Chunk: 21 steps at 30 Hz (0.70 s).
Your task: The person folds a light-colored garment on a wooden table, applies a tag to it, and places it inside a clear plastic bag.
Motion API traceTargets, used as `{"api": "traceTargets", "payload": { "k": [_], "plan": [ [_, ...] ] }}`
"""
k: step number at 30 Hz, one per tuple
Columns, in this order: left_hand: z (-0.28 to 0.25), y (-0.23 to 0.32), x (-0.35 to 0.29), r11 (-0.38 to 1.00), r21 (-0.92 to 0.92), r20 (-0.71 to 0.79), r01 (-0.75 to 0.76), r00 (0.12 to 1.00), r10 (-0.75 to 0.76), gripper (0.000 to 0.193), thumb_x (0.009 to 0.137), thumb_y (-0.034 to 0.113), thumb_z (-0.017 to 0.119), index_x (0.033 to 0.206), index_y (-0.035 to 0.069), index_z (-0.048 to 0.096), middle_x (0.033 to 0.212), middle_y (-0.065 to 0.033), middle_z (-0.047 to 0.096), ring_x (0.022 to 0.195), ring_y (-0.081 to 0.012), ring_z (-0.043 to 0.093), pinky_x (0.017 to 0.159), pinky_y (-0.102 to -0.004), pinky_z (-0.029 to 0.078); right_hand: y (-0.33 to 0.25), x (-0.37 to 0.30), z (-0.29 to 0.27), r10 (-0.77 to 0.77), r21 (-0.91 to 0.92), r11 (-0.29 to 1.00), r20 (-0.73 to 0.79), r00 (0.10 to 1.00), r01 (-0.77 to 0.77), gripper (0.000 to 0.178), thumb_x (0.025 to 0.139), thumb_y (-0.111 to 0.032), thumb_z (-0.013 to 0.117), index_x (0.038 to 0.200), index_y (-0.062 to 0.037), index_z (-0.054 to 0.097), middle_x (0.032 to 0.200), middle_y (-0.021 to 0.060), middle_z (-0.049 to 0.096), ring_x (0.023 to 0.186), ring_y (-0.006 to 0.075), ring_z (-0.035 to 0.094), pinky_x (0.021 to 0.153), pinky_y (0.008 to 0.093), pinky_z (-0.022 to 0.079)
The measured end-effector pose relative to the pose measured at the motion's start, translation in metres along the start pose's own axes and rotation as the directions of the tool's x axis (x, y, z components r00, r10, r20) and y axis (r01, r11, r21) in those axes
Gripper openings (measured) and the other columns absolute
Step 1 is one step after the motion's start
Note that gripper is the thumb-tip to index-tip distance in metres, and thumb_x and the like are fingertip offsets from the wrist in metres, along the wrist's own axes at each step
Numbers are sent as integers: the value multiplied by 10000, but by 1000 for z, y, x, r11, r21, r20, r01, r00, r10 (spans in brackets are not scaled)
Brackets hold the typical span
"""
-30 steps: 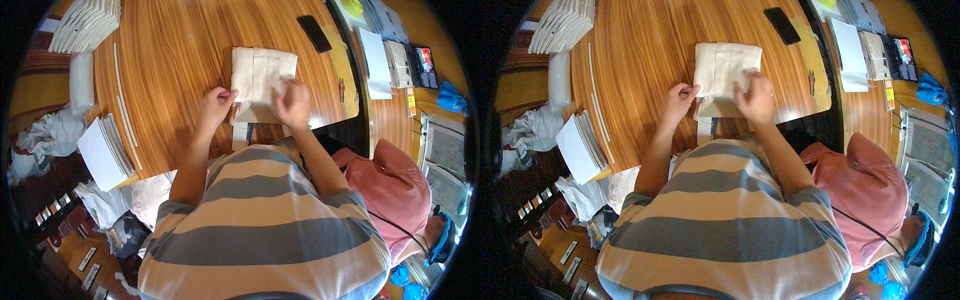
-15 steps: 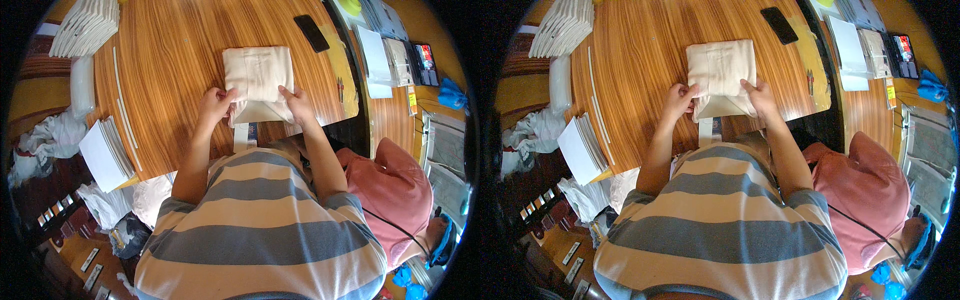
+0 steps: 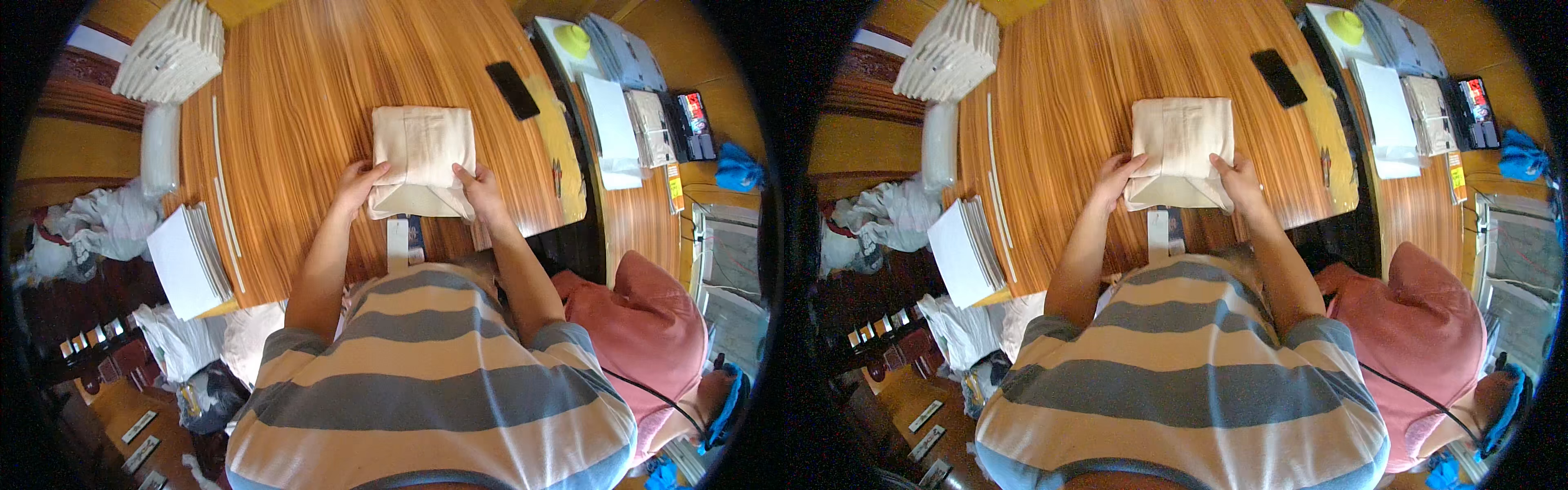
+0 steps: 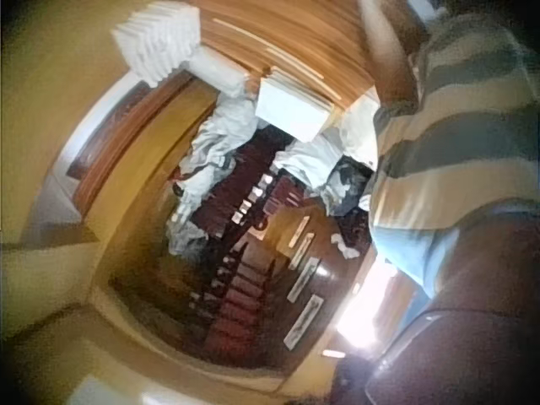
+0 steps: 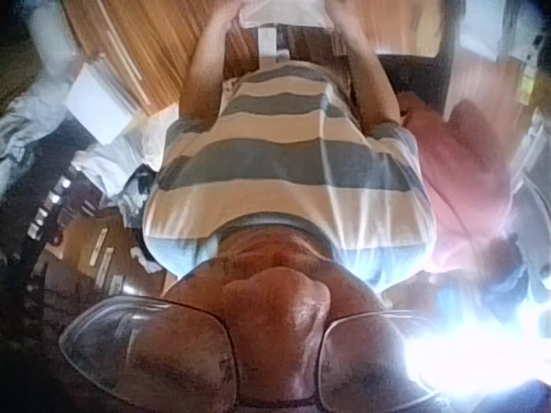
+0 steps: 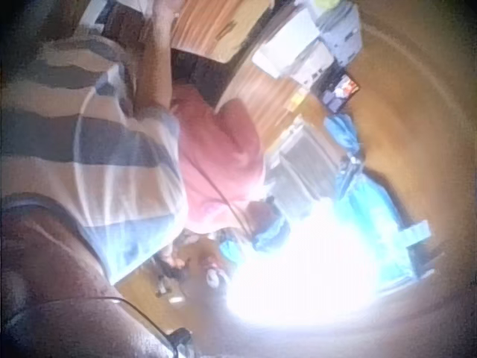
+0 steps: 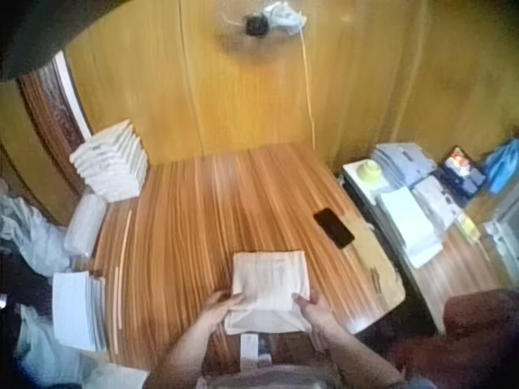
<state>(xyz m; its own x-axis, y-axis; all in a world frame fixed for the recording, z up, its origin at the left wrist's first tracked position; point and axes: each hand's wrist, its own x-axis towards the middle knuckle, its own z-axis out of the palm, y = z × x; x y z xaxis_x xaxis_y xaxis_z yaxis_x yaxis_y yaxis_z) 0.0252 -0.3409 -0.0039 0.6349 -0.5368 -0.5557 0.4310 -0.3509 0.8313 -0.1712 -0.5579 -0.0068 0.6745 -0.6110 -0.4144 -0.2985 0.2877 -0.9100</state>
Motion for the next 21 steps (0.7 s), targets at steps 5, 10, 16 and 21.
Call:
{"api": "traceTargets", "payload": {
  "k": [5, 10, 16, 21],
  "plan": [
    [-34, 100, 16, 976, -89, -143, -196, 973, 183, 605, 951, 381, 826, 1291, -87, 648, 1120, -168, 753, 956, -210, 748, 800, -331, 628, -143, 40, 55, -9, -226, 974, 53, 999, 21, 403, 1030, -250, 727, 1253, 84, 694, 1100, 176, 776, 980, 227, 735, 866, 360, 578],
    [-57, 178, -9, 839, -43, -126, -543, 836, 535, 417, 1039, 313, 727, 1240, -49, 672, 993, -115, 766, 915, -152, 732, 794, -321, 601, -213, 45, 82, -366, -41, 926, 152, 918, 376, 420, 1063, -290, 669, 1258, 82, 667, 1117, 168, 768, 967, 223, 732, 867, 368, 579],
    [-56, 58, -31, 924, 65, -228, -377, 896, 382, 370, 1049, 277, 708, 1272, -17, 680, 1001, -137, 777, 874, -175, 732, 776, -349, 587, -116, 18, 77, -198, -358, 898, 194, 961, 258, 371, 1094, -320, 617, 1229, 20, 678, 1088, 158, 763, 997, 239, 727, 897, 418, 594],
    [-15, -55, -69, 962, 144, -300, -232, 916, 266, 380, 1002, 316, 760, 1193, -11, 720, 859, -109, 788, 749, -184, 727, 697, -343, 562, 30, -9, 37, -148, -308, 928, 216, 965, 211, 414, 1090, -310, 620, 1307, 42, 628, 1046, 162, 758, 926, 243, 720, 801, 381, 561]
  ]
}}
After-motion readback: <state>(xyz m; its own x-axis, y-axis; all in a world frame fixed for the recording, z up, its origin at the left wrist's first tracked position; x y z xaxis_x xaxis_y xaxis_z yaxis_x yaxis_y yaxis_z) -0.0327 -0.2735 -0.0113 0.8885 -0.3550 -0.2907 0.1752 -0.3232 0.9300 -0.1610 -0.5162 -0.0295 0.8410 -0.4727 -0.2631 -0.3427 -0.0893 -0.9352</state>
